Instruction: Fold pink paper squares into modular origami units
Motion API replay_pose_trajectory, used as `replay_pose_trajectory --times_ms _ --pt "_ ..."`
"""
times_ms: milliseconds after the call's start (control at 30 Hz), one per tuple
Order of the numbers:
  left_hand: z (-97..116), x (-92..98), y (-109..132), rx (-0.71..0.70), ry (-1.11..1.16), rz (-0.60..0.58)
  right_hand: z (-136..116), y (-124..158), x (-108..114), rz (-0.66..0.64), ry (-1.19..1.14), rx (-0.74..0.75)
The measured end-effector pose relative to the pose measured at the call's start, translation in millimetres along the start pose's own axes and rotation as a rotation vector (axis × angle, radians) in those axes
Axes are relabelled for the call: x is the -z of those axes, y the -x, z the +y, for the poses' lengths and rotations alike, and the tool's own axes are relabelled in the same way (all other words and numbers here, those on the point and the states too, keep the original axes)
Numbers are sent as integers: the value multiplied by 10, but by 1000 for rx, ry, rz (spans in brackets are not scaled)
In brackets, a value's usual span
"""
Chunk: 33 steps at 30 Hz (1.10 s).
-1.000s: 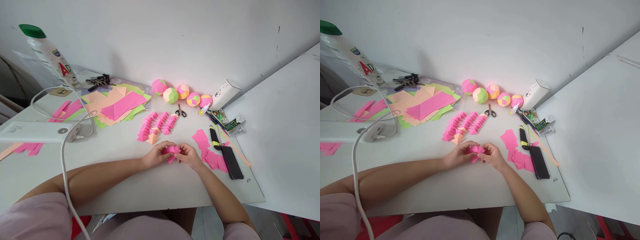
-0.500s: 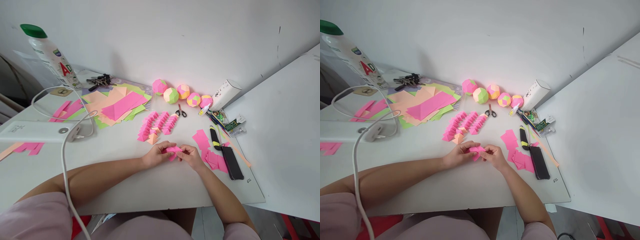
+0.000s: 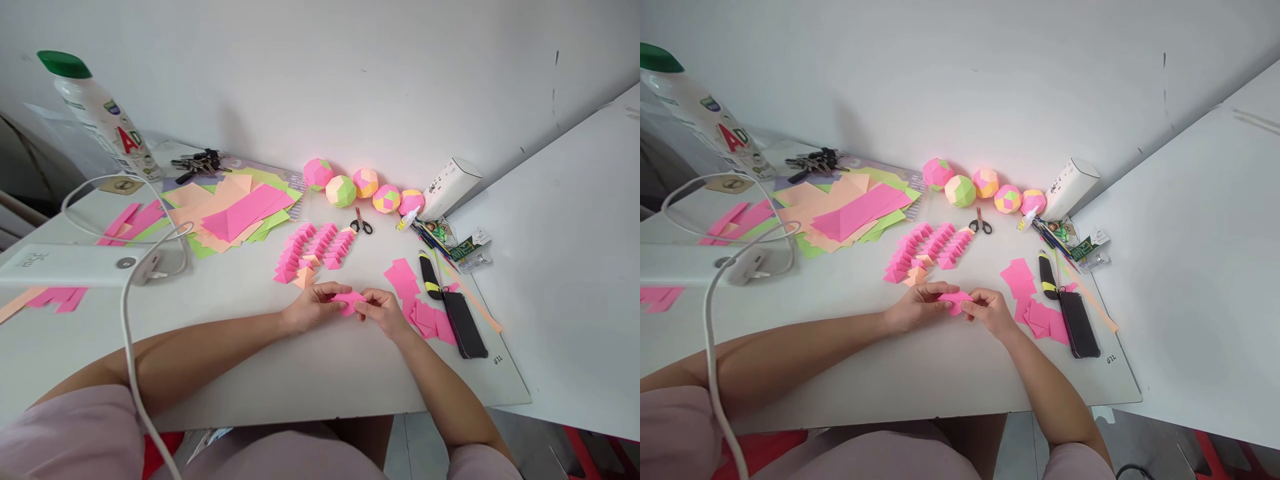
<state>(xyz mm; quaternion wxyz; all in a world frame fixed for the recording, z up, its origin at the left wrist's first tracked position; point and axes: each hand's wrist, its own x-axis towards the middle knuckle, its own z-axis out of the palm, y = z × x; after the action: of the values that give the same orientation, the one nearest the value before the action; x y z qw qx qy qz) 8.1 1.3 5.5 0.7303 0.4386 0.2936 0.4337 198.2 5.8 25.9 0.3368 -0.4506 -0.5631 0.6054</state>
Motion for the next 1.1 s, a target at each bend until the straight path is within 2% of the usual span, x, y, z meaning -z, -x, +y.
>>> replay_pose_trajectory --times_ms 167,400,600,1100 --pt "-41 11 8 -13 -120 1 18 2 -5 9 29 36" --pt "-34 19 25 -52 -405 -6 48 16 -19 43 136 192" --pt "-11 18 30 -55 -423 -14 102 15 -16 115 54 157" --pt "-26 36 30 -36 -424 -25 80 10 -6 83 141 257"
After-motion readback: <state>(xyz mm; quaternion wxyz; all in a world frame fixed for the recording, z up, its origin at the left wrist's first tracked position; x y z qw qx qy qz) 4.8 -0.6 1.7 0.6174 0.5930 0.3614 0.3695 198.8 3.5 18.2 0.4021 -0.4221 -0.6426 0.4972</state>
